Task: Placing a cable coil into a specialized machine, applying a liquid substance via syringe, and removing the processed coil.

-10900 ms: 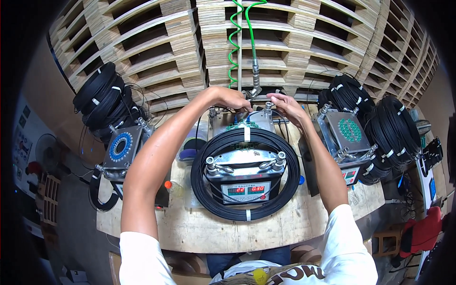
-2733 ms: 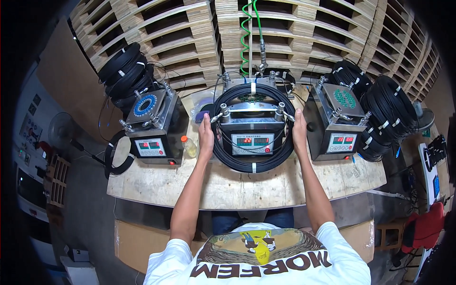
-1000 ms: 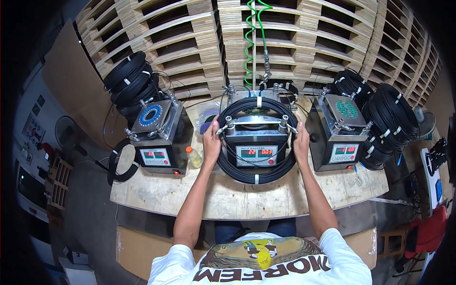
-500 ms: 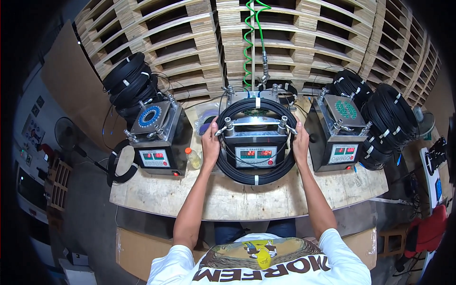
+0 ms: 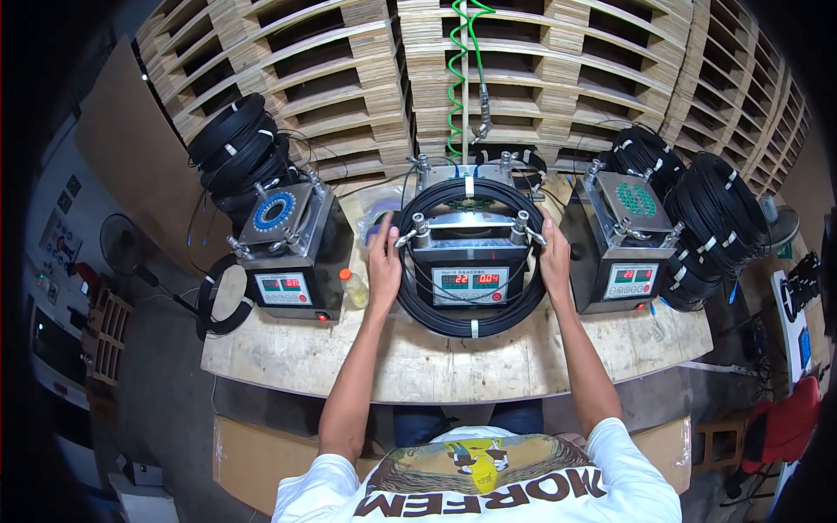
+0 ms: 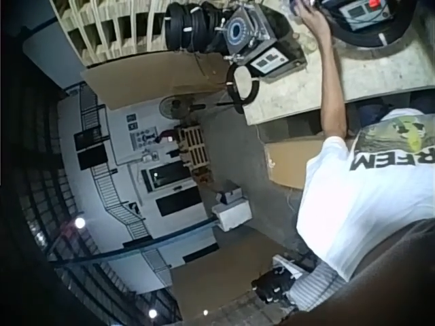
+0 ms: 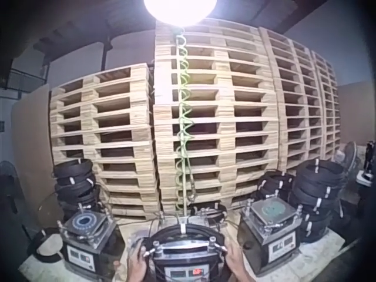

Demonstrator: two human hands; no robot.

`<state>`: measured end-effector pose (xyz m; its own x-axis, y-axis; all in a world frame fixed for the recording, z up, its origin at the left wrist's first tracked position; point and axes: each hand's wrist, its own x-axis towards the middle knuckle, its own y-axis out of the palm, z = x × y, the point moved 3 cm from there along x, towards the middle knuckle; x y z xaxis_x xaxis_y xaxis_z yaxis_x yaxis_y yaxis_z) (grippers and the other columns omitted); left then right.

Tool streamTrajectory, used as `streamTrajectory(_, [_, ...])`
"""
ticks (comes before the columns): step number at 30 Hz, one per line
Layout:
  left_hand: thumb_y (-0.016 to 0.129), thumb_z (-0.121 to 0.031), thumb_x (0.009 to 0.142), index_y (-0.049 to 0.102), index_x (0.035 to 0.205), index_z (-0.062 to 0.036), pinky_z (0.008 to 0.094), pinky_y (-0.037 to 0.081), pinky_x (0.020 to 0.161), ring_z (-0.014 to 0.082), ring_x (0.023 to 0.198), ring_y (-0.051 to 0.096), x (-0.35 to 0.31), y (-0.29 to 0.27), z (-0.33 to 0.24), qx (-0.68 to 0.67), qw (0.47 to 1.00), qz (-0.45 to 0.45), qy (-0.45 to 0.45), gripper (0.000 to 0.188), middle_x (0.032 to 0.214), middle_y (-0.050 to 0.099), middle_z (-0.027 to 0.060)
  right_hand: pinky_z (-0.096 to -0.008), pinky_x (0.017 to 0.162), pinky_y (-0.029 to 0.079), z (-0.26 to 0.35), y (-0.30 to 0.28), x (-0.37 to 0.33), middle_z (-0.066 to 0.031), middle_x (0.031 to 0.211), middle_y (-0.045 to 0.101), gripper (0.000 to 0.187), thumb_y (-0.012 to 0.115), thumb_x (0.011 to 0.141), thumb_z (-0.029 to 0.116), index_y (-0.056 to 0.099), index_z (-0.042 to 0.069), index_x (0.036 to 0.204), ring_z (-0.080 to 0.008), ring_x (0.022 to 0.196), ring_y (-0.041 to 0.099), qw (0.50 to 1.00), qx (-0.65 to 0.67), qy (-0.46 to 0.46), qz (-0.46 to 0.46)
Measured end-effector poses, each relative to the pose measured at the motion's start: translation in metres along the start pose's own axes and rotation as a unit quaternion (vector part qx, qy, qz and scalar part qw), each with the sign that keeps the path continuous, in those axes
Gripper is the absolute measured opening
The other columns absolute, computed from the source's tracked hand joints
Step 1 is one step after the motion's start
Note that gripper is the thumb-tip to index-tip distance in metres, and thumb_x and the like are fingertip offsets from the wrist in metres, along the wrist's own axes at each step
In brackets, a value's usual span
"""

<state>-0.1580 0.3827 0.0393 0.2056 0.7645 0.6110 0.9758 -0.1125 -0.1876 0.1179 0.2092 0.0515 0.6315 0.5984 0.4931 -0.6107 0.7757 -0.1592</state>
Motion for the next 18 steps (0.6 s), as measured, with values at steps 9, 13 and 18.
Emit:
streamTrajectory(9, [0.063, -0.018, 0.100, 0.062, 0.101, 0.0012, 0.0333, 0.045, 0.063, 0.0192, 0.067, 0.056, 0.008, -0.027, -0.057, 0.056, 0.988, 0.122, -0.072, 0.019, 0.077, 0.060, 0.0091, -0.0266, 0.059, 0.043, 0.059, -0.025, -0.007, -0.0056, 0.071, 0.061, 0.019, 0.069, 0.094, 0.012, 0.062, -0.003, 0.102, -0.0095, 0.064, 0.052, 0.990, -0.098, -0.064, 0.082])
streamTrajectory(13, [0.068, -0.015, 0.095, 0.064, 0.100, 0.0014, 0.0327, 0.046, 0.058, 0.0200, 0.063, 0.059, 0.023, -0.031, -0.053, 0.103, 0.969, 0.145, 0.169, 0.018, 0.077, 0.063, 0.0122, -0.0263, 0.056, 0.040, 0.040, -0.023, 0.001, -0.0037, 0.066, 0.060, 0.019, 0.072, 0.092, 0.012, 0.064, -0.005, 0.088, -0.0072, 0.060, 0.049, 0.998, -0.031, -0.030, 0.047])
streamTrajectory(18, [0.074, -0.021, 0.091, 0.072, 0.095, -0.0008, 0.0297, 0.047, 0.057, 0.0152, 0.063, 0.060, 0.046, -0.051, -0.066, 0.133, 0.961, 0.214, 0.112, 0.021, 0.076, 0.065, 0.0087, -0.0264, 0.055, 0.041, 0.023, -0.035, 0.030, -0.0026, 0.065, 0.060, 0.032, 0.067, 0.097, 0.026, 0.066, -0.003, 0.084, -0.0070, 0.060, 0.051, 0.993, -0.046, -0.001, 0.112])
